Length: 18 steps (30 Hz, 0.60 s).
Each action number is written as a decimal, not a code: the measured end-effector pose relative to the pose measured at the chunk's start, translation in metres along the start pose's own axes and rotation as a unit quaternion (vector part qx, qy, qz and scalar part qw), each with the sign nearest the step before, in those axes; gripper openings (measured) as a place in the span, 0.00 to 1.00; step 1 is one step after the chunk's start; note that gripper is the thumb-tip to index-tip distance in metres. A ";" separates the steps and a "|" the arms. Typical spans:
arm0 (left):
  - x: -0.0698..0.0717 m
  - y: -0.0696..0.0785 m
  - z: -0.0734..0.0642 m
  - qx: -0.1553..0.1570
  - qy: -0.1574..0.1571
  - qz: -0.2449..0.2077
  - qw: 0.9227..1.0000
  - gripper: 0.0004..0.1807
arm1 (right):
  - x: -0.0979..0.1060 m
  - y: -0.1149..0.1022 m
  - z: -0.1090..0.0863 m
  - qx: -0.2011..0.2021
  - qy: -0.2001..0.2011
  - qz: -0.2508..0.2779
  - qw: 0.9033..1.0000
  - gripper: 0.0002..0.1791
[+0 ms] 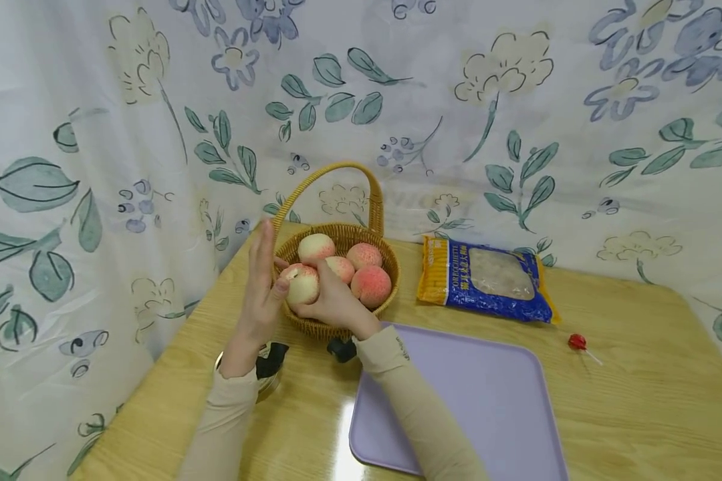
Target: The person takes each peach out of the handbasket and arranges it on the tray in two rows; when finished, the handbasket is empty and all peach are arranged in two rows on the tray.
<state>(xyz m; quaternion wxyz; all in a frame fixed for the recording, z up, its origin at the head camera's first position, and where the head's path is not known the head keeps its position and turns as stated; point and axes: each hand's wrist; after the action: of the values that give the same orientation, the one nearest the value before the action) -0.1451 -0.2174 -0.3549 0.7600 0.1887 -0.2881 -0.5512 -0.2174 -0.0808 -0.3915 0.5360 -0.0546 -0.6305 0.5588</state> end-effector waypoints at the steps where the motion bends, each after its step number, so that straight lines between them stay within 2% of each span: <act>1: -0.002 -0.001 0.001 -0.004 0.000 -0.005 1.000 0.44 | 0.004 0.001 -0.003 -0.011 0.010 0.011 1.000 0.42; 4: -0.006 -0.003 0.001 -0.013 0.001 -0.020 1.000 0.44 | 0.016 0.001 -0.014 -0.048 0.041 0.059 0.996 0.44; 6: -0.006 -0.004 0.001 -0.019 0.001 -0.023 1.000 0.45 | 0.025 0.002 -0.023 -0.052 0.058 0.078 0.994 0.43; 11: -0.003 -0.005 0.002 -0.031 0.001 -0.026 0.999 0.45 | 0.049 0.011 -0.051 -0.049 0.094 0.096 0.990 0.43; 15: 0.001 -0.004 0.004 -0.034 -0.002 -0.029 0.999 0.45 | 0.066 0.020 -0.085 -0.076 0.121 0.112 0.983 0.45; 18: 0.002 -0.004 0.005 -0.033 -0.006 -0.031 0.999 0.44 | 0.078 0.030 -0.112 -0.099 0.135 0.086 0.982 0.44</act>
<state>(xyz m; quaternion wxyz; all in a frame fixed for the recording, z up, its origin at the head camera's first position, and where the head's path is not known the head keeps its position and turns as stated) -0.1505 -0.2207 -0.3529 0.7463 0.1691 -0.2687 -0.5851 -0.1831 0.0549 -0.3888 0.5582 -0.2358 -0.5975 0.5252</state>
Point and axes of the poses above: each hand's wrist, its own z-axis towards the middle knuckle, its own x-axis out of the back of the hand, y = z × x, and after that the axes turned 9 degrees about -z, right-handed
